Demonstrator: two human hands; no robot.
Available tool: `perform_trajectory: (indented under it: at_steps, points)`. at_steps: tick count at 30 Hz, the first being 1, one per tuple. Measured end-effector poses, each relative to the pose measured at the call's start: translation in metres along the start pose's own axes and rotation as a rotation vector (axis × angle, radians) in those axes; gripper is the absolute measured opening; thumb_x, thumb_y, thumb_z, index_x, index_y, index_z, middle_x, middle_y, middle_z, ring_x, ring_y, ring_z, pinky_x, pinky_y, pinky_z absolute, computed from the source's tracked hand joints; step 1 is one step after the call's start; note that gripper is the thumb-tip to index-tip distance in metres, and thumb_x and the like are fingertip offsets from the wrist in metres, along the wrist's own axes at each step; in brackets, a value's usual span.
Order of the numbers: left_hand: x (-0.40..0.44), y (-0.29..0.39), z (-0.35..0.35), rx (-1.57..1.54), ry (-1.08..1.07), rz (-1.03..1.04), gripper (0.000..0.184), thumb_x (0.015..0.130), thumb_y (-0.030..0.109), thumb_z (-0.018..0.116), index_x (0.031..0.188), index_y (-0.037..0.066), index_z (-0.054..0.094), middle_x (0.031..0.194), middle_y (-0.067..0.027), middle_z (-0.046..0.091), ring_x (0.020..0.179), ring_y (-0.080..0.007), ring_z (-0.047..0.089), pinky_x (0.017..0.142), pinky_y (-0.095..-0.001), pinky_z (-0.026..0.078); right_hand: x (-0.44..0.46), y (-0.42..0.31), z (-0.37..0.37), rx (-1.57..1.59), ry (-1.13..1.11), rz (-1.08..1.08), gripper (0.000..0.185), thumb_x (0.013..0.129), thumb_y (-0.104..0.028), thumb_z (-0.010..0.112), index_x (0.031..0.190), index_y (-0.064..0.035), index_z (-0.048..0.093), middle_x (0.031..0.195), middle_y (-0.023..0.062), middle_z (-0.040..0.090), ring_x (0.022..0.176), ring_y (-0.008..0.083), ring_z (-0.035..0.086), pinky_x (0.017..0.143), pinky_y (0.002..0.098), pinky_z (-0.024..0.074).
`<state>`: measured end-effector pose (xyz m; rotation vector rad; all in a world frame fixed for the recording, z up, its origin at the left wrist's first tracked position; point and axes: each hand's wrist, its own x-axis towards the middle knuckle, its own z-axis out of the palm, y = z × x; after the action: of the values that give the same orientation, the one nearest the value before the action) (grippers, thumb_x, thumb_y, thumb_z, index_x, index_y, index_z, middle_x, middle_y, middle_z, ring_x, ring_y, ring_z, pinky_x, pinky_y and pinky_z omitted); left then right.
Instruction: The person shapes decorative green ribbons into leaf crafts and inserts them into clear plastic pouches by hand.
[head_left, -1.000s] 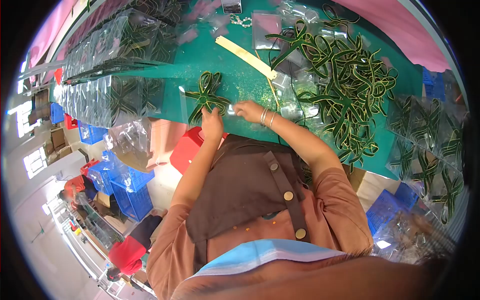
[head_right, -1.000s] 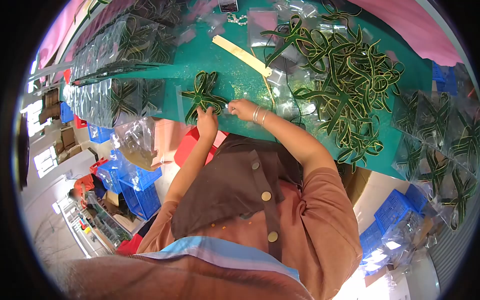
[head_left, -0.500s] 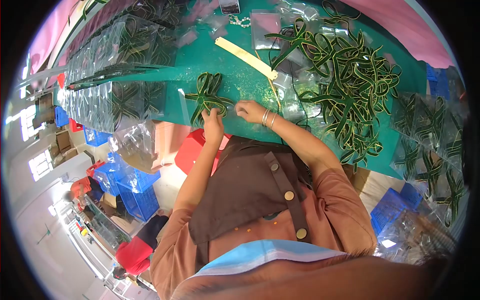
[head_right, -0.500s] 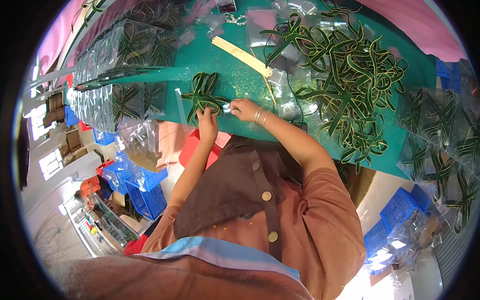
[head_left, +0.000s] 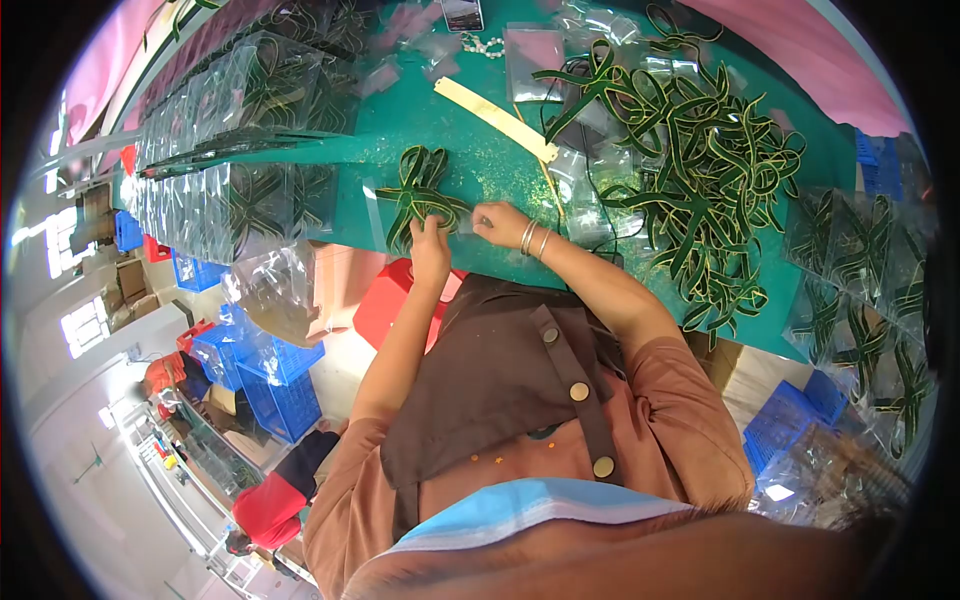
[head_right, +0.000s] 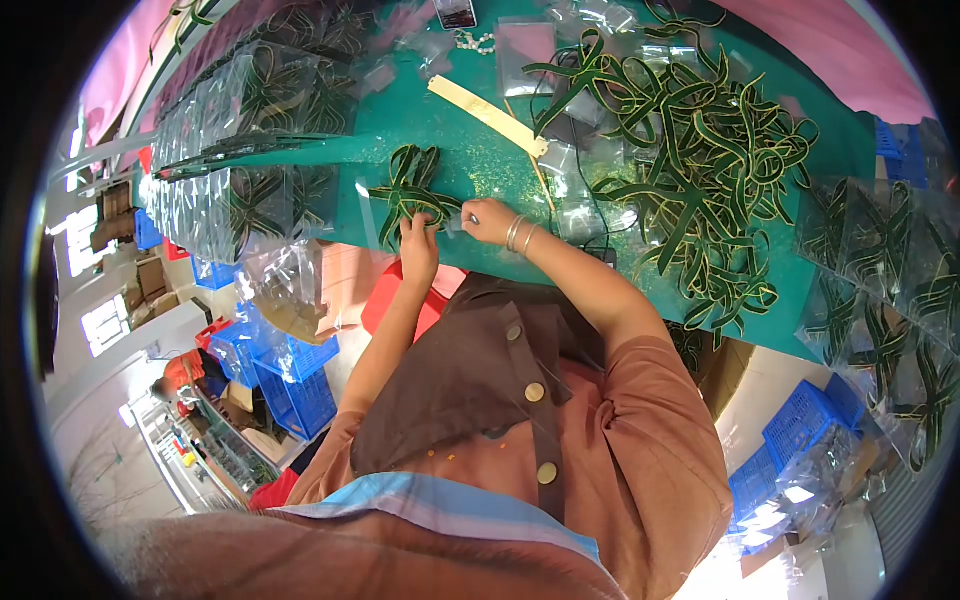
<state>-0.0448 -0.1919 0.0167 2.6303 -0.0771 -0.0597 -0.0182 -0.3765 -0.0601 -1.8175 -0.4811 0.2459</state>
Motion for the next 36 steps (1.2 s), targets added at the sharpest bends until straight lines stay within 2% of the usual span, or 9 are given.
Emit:
perform_trajectory:
  at_steps: [6,15,20,25,27,31,33,35,36]
  points:
    - [0.001,-0.001,0.003,-0.049,0.011,-0.003,0.018,0.090,0.005,0.055,0.108,0.009,0.052,0.115,-0.0271,0.048,0.092,-0.0494,0.057,0.075,-0.0539,0.048,0.002,-0.007,0.001,0.055,0.014,0.060,0.012,0.083,-0.014,0.063,0.087,-0.0034,0.062,0.084,0.0152,0.066,0.079,0.0328,0.065,0.071,0.0402,0.0517]
    - [0.001,-0.006,-0.002,-0.098,0.022,0.076,0.017,0.090,0.006,0.057,0.106,0.008,0.052,0.111,-0.0267,0.051,0.092,-0.0488,0.057,0.074,-0.0532,0.047,0.003,-0.005,0.007,0.092,0.050,0.112,0.012,0.085,-0.012,0.063,0.092,-0.0030,0.061,0.086,0.0143,0.067,0.081,0.0321,0.066,0.075,0.0385,0.0507]
    - [0.003,-0.001,-0.007,-0.042,0.026,0.057,0.017,0.092,0.009,0.056,0.108,0.009,0.051,0.111,-0.0264,0.052,0.089,-0.0491,0.058,0.071,-0.0550,0.048,0.006,-0.004,0.017,0.273,0.142,0.177,0.008,0.084,-0.009,0.062,0.089,-0.0035,0.062,0.085,0.0146,0.067,0.082,0.0345,0.065,0.074,0.0395,0.0509]
    - [0.001,-0.002,-0.007,-0.014,0.028,0.048,0.017,0.093,0.012,0.056,0.109,0.011,0.050,0.110,-0.0242,0.054,0.086,-0.0487,0.059,0.069,-0.0556,0.048,0.005,-0.005,0.021,0.182,0.233,0.145,0.008,0.083,-0.009,0.063,0.088,-0.0029,0.062,0.084,0.0148,0.067,0.079,0.0341,0.065,0.072,0.0399,0.0512]
    - [-0.002,0.000,-0.007,-0.015,0.036,0.037,0.018,0.092,0.008,0.057,0.109,0.006,0.052,0.105,-0.0212,0.059,0.090,-0.0457,0.058,0.073,-0.0505,0.047,0.005,-0.007,0.021,0.148,0.264,0.155,0.008,0.082,-0.009,0.063,0.087,-0.0028,0.062,0.084,0.0150,0.067,0.079,0.0342,0.065,0.071,0.0401,0.0512]
    - [-0.004,0.000,-0.006,0.086,0.029,0.046,0.018,0.093,0.011,0.056,0.111,0.008,0.053,0.106,-0.0194,0.061,0.089,-0.0438,0.060,0.074,-0.0501,0.048,0.006,-0.006,0.020,0.183,0.289,0.172,0.008,0.082,-0.009,0.064,0.086,-0.0030,0.064,0.083,0.0140,0.067,0.073,0.0303,0.065,0.068,0.0379,0.0510]
    - [-0.006,-0.004,-0.003,0.218,0.095,0.132,0.017,0.094,0.015,0.056,0.110,0.011,0.055,0.105,-0.0157,0.065,0.088,-0.0392,0.062,0.077,-0.0475,0.049,0.006,-0.006,0.021,0.220,0.289,0.202,0.008,0.081,-0.009,0.065,0.086,-0.0031,0.065,0.082,0.0131,0.067,0.071,0.0279,0.065,0.067,0.0366,0.0509]
    - [-0.007,-0.007,0.000,0.262,0.145,0.163,0.016,0.094,0.016,0.056,0.110,0.012,0.056,0.104,-0.0137,0.066,0.088,-0.0365,0.063,0.078,-0.0457,0.050,0.004,-0.007,0.022,0.239,0.282,0.229,0.009,0.084,-0.007,0.066,0.090,-0.0007,0.066,0.085,0.0092,0.069,0.076,0.0177,0.067,0.071,0.0297,0.0524]
    - [-0.008,-0.008,0.001,0.307,0.191,0.195,0.016,0.093,0.016,0.057,0.109,0.013,0.057,0.102,-0.0117,0.067,0.088,-0.0338,0.064,0.079,-0.0439,0.050,0.003,-0.007,0.023,0.239,0.281,0.228,0.009,0.084,-0.007,0.066,0.090,-0.0007,0.066,0.085,0.0092,0.069,0.076,0.0177,0.067,0.071,0.0297,0.0524]
